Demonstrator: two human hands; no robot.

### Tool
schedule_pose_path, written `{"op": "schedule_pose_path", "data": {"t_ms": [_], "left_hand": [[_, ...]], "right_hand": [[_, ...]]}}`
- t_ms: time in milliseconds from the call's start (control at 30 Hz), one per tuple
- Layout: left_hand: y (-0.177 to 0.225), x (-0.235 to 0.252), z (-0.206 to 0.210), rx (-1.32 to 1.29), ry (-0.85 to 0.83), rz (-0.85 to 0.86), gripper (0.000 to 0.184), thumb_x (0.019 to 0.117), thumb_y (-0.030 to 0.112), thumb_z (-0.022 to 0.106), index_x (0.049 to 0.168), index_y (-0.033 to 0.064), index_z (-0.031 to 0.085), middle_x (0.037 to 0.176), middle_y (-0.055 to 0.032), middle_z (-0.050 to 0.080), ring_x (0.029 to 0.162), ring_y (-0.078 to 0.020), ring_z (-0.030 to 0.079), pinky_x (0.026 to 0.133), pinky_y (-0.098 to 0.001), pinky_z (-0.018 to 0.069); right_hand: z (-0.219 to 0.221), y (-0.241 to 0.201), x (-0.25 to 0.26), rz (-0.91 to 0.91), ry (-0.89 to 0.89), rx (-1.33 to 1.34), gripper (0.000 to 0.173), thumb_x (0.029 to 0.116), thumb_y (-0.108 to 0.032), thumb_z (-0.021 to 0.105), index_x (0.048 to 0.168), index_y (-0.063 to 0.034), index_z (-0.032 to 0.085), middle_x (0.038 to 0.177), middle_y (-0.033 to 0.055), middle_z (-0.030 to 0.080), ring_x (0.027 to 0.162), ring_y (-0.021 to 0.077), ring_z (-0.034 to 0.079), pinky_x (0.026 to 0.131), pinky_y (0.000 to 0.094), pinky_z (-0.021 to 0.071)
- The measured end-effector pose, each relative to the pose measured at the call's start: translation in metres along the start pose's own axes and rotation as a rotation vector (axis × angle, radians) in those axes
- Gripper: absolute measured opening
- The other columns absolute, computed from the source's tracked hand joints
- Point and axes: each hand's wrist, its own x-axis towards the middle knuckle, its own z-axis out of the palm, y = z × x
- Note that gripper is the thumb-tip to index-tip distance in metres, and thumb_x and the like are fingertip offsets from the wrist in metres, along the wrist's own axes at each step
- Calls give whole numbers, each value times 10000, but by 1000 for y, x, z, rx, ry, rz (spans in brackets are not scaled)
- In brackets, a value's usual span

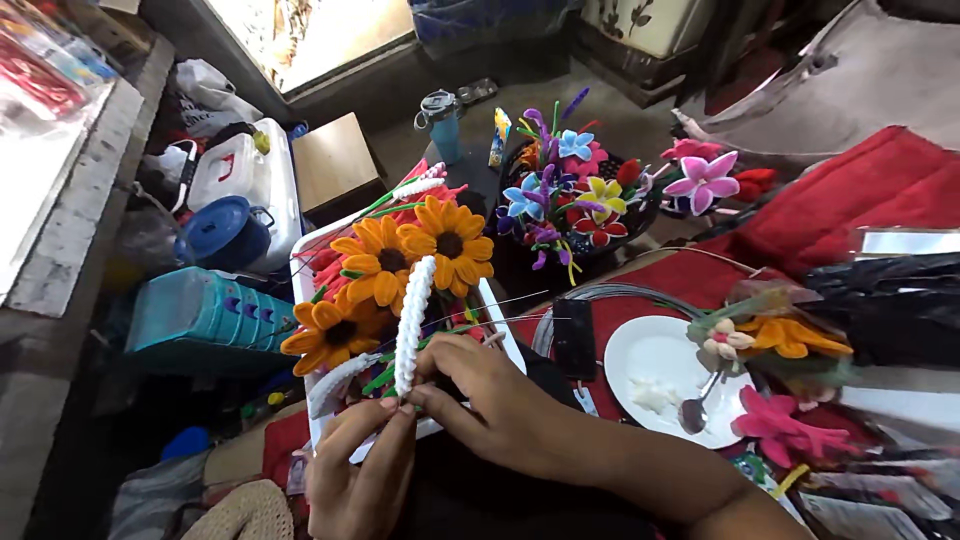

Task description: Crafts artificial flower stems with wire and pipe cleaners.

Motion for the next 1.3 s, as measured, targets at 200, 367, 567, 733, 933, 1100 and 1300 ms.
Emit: {"op": "schedule_pose_path", "data": {"t_ms": [200, 367, 567, 733, 933, 1100, 1300], "left_hand": [[-3, -3, 2, -28, 24, 30, 135, 949, 107, 711, 1068, 122, 650, 1158, 4, 597, 1114, -61, 609, 989, -196, 515], [-5, -8, -1, -41, 21, 33, 149, 959, 111, 705, 1104, 115, 669, 1175, 0, 620, 1117, -77, 620, 985, -204, 518], [-5, -11, -1, -78, 60, 17, 118, 957, 100, 702, 1068, 111, 662, 1144, 9, 643, 1101, -85, 631, 974, -216, 526], [-7, -13, -1, -84, 55, 19, 111, 975, 98, 685, 1083, 105, 663, 1157, -4, 634, 1109, -93, 628, 977, -223, 529], [-8, -12, 0, -30, 34, 19, 148, 978, 109, 687, 1124, 112, 660, 1177, -8, 643, 1130, -96, 634, 981, -229, 530], [-7, -11, 2, -33, 53, 32, 137, 967, 98, 701, 1102, 106, 678, 1157, -6, 659, 1101, -98, 648, 963, -230, 543], [-8, -12, 2, -64, 41, 43, 136, 964, 75, 701, 1098, 100, 694, 1170, -4, 661, 1107, -103, 647, 967, -235, 545]], "right_hand": [[0, 1, -1, 9, 22, 17, 203, 1043, -186, 558, 1034, -24, 681, 945, 56, 675, 903, 102, 636, 852, 273, 518], [0, 0, -1, 11, 31, 17, 192, 1025, -178, 584, 1028, -20, 692, 944, 54, 687, 904, 80, 644, 835, 229, 532], [1, 1, 1, 19, 8, 88, 181, 1012, -161, 611, 1014, -4, 700, 936, 57, 685, 887, 53, 644, 809, 183, 536], [1, 1, 2, 25, 8, 93, 177, 999, -156, 628, 1004, 2, 708, 930, 59, 694, 869, 39, 649, 799, 174, 541], [1, 1, 1, 62, 15, 81, 176, 994, -161, 629, 984, -4, 709, 909, 54, 692, 838, 26, 640, 772, 156, 530], [-2, 3, 0, 74, 5, 111, 190, 1004, -170, 621, 996, -4, 714, 924, 53, 701, 851, 18, 645, 786, 153, 530], [-5, 4, -1, 119, -27, 167, 208, 1018, -179, 605, 995, -4, 717, 918, 46, 701, 831, -1, 638, 755, 139, 524]]}}
